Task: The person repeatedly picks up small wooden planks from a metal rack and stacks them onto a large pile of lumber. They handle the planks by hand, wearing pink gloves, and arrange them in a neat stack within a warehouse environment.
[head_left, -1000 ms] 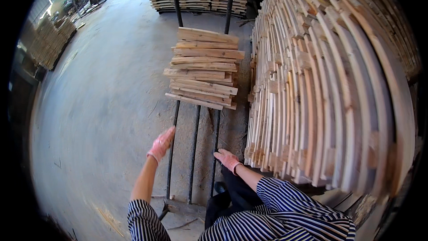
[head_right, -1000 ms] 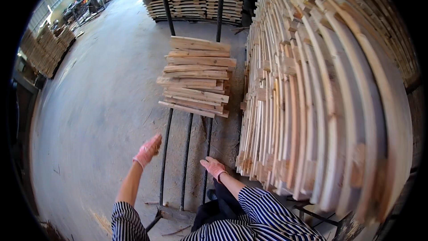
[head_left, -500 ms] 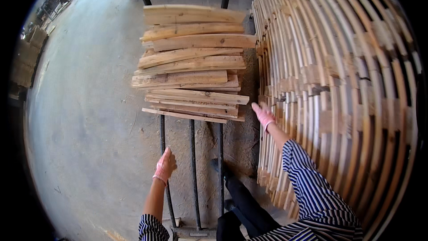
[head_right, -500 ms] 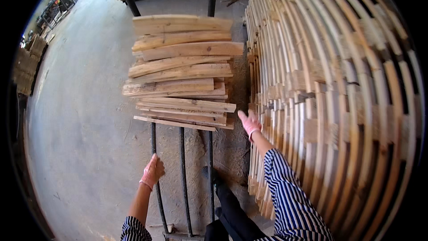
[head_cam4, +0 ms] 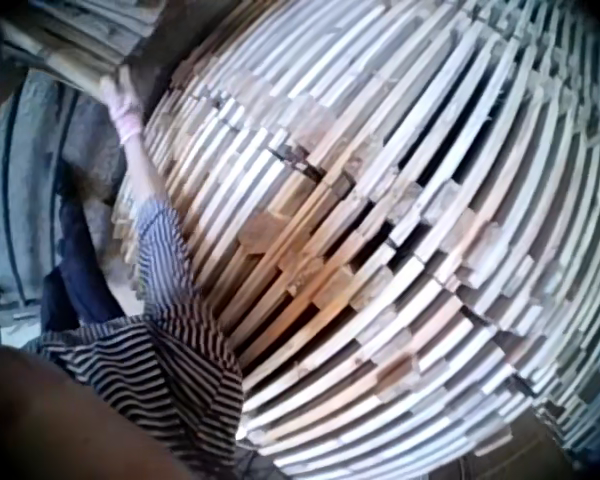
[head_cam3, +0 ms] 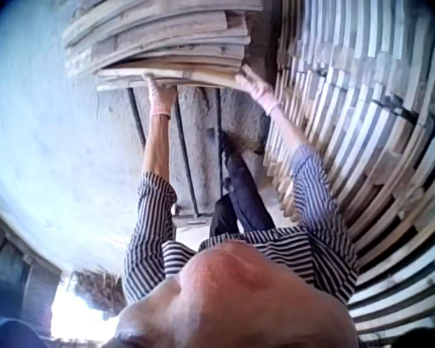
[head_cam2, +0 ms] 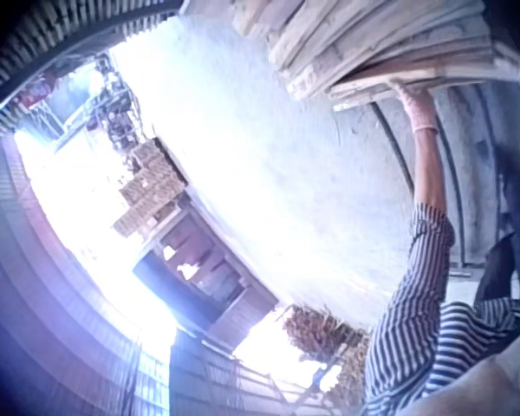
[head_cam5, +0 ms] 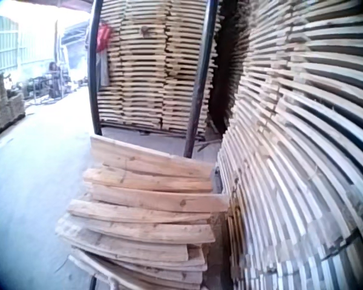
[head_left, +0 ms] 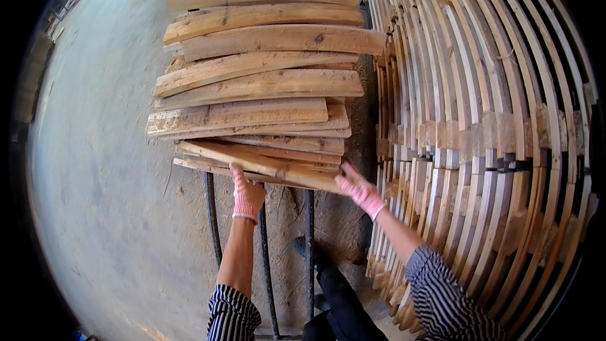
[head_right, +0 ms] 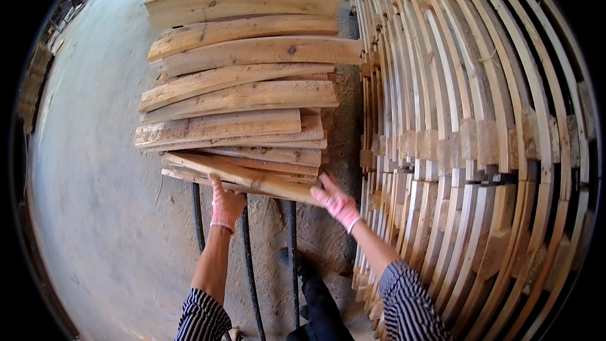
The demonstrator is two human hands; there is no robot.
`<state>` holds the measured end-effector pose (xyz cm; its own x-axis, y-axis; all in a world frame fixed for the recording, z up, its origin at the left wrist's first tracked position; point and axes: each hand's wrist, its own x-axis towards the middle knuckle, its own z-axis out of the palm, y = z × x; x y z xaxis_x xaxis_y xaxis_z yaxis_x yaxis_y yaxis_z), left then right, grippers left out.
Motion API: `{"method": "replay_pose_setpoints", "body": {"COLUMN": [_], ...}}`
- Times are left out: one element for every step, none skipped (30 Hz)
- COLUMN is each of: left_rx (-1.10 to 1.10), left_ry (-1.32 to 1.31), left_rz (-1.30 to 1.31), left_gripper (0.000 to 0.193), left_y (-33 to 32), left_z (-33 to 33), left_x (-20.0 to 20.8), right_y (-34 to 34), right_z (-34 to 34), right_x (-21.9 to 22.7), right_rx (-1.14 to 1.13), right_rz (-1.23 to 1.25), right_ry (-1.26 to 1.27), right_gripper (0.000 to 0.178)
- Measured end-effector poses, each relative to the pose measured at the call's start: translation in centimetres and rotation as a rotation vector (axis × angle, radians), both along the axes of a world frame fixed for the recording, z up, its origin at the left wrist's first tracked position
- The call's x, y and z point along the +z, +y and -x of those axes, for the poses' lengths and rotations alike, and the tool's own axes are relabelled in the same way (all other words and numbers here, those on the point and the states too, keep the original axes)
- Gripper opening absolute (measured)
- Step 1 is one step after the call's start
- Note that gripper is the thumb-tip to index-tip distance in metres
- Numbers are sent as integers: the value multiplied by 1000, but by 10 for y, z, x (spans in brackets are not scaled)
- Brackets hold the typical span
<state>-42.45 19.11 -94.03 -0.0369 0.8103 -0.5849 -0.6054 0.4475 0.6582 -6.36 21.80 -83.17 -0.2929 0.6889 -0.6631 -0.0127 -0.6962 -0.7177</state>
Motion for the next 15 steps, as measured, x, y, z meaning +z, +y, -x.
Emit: {"method": "replay_pose_setpoints", "body": {"left_rx": [82, 134, 237, 176, 79, 83, 83, 222, 263, 299, 337, 451, 550, 556, 560], "left_ry": [-165, -287, -380, 108, 570, 663, 755, 500, 390, 274, 160, -172, -511, -426, -343], "left_rz": [-11, -10, 188, 87, 3, -47, -95, -93, -146, -195, -234, -162, -80, -35, 10], "left_gripper": [71, 70, 70, 64, 60, 59, 58, 57, 57, 56, 56, 57, 58, 58, 59], "left_y": [-1, 3, 21, 2, -15, -19, -21, -16, -19, -21, -23, -25, -23, -30, -35], "left_z": [-8, -19, -46, -16, 3, 2, 0, -6, -3, -1, -2, -3, -9, -4, 0], "left_x": [1, 6, 41, 41, 34, 27, 17, 8, -8, -27, -34, -39, -37, -32, -26], "right_y": [-10, -20, -33, -16, 5, 24, 35, 38, 41, 45, 48, 43, 38, 27, 5], "right_z": [-6, -14, -32, 1, 21, 16, 3, -8, -17, -27, -31, -37, -43, -35, -25], "right_x": [-7, -14, -23, 7, 28, 18, -2, -20, -37, -52, -62, -69, -75, -76, -76], "right_rx": [-2, -8, -30, -13, -12, -90, 58, -197, -435, -659, -859, -1009, -1148, -1241, -1288], "right_rz": [-49, -96, -132, -164, -206, -245, -328, -70, 177, 412, 648, 803, 994, 1147, 1191], "right_ry": [-78, -170, -288, -464, -667, -702, -812, -358, 111, 592, 1079, 1374, 1645, 1704, 1706], "right_gripper": [85, 94, 104, 108, 112, 117, 103, 94, 85, 77, 69, 64, 60, 58, 57]}}
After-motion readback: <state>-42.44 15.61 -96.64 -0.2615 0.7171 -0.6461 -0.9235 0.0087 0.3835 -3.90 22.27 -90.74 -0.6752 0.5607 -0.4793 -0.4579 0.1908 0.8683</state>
